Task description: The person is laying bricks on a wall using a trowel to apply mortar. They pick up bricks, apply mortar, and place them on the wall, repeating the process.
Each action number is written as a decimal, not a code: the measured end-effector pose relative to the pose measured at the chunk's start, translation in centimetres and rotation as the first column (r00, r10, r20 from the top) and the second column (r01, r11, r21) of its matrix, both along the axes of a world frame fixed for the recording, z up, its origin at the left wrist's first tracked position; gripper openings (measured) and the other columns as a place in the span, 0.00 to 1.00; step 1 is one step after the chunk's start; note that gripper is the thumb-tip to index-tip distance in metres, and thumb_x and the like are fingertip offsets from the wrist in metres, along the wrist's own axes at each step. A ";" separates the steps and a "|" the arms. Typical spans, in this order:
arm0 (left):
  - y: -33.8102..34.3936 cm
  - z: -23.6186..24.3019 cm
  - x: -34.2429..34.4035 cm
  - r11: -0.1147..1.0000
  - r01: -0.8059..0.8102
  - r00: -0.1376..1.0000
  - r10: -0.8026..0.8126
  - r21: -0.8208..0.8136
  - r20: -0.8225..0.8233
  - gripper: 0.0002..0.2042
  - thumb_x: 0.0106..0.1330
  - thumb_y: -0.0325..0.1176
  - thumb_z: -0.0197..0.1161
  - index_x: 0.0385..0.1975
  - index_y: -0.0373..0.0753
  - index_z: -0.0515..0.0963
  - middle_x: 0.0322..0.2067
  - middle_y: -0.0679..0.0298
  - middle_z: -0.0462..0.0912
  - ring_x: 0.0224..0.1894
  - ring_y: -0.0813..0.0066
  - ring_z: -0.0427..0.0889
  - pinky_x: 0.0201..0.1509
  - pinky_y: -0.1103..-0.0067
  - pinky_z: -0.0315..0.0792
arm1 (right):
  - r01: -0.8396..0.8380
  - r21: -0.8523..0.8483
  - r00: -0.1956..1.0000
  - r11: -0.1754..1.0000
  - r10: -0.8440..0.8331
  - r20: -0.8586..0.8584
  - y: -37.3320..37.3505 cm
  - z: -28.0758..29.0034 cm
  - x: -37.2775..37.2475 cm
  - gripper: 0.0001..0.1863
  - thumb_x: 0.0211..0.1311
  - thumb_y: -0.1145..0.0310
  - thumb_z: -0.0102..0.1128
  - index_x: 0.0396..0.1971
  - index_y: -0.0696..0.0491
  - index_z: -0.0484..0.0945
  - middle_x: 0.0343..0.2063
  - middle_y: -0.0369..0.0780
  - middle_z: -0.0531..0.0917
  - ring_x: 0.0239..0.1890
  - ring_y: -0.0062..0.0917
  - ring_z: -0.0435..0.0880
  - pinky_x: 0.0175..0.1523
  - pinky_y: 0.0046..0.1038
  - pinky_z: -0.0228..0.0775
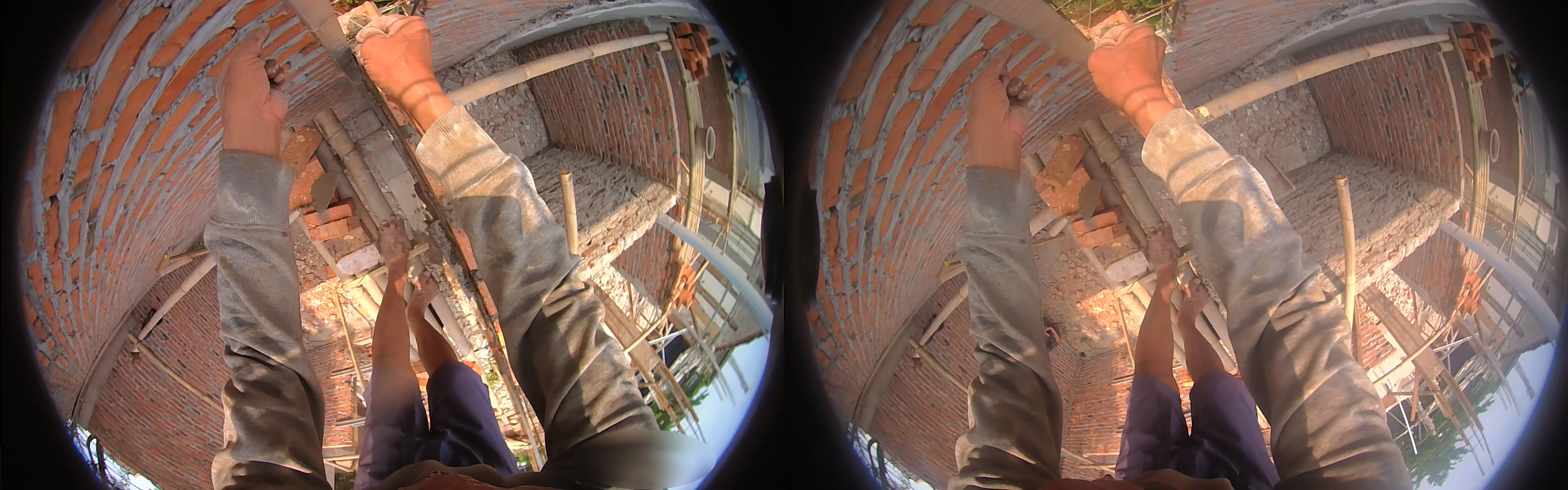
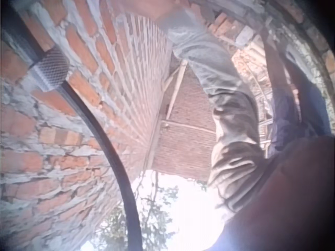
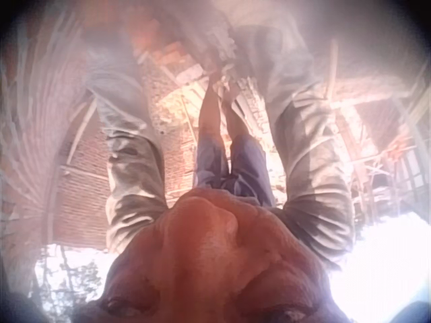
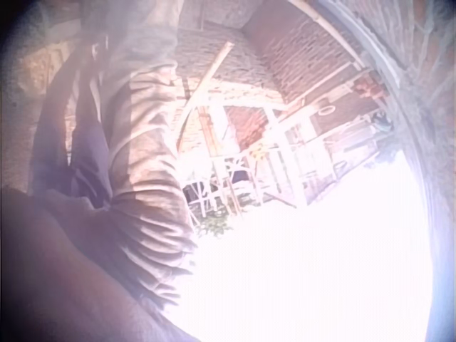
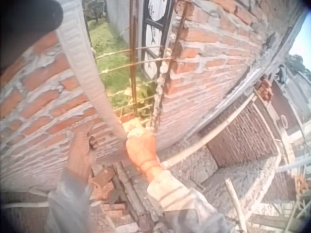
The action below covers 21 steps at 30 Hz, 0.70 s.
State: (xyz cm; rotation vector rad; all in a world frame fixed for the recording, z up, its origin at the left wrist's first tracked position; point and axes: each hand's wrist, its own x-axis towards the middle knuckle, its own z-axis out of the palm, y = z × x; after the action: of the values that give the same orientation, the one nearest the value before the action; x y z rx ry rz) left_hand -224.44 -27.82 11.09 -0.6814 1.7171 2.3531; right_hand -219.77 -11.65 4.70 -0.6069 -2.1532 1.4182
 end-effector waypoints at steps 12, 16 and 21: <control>3.4 -1.1 4.5 0.983 -0.151 0.972 0.167 -0.106 0.168 0.07 0.70 0.34 0.68 0.37 0.41 0.77 0.27 0.69 0.71 0.27 0.79 0.69 0.33 0.78 0.65 | -0.063 -0.049 0.979 0.997 0.071 0.191 0.4 -0.1 -0.5 0.07 0.54 0.72 0.68 0.26 0.62 0.87 0.25 0.45 0.89 0.27 0.29 0.86 0.38 0.33 0.78; 5.4 -0.1 5.8 0.974 -0.220 0.949 0.202 0.049 0.242 0.06 0.71 0.35 0.66 0.36 0.43 0.77 0.26 0.72 0.68 0.26 0.81 0.65 0.34 0.78 0.65 | -0.082 0.074 0.995 0.994 0.079 0.054 -0.1 -0.5 -0.7 0.07 0.54 0.72 0.68 0.25 0.62 0.87 0.24 0.44 0.89 0.27 0.28 0.87 0.36 0.33 0.78; 5.9 0.8 6.3 0.981 -0.192 0.965 0.184 0.027 0.187 0.06 0.72 0.36 0.65 0.34 0.43 0.77 0.26 0.73 0.67 0.26 0.82 0.65 0.32 0.78 0.64 | -0.260 -0.135 0.945 0.956 0.280 0.167 0.4 1.0 0.5 0.09 0.57 0.69 0.68 0.27 0.61 0.87 0.24 0.45 0.88 0.28 0.34 0.88 0.35 0.34 0.78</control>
State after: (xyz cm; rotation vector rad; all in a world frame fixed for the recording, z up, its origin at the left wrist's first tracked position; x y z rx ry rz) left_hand -218.11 -21.88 11.88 -1.0608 1.5803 2.3526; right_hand -219.27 -11.27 5.72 -0.5146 -2.3887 1.6953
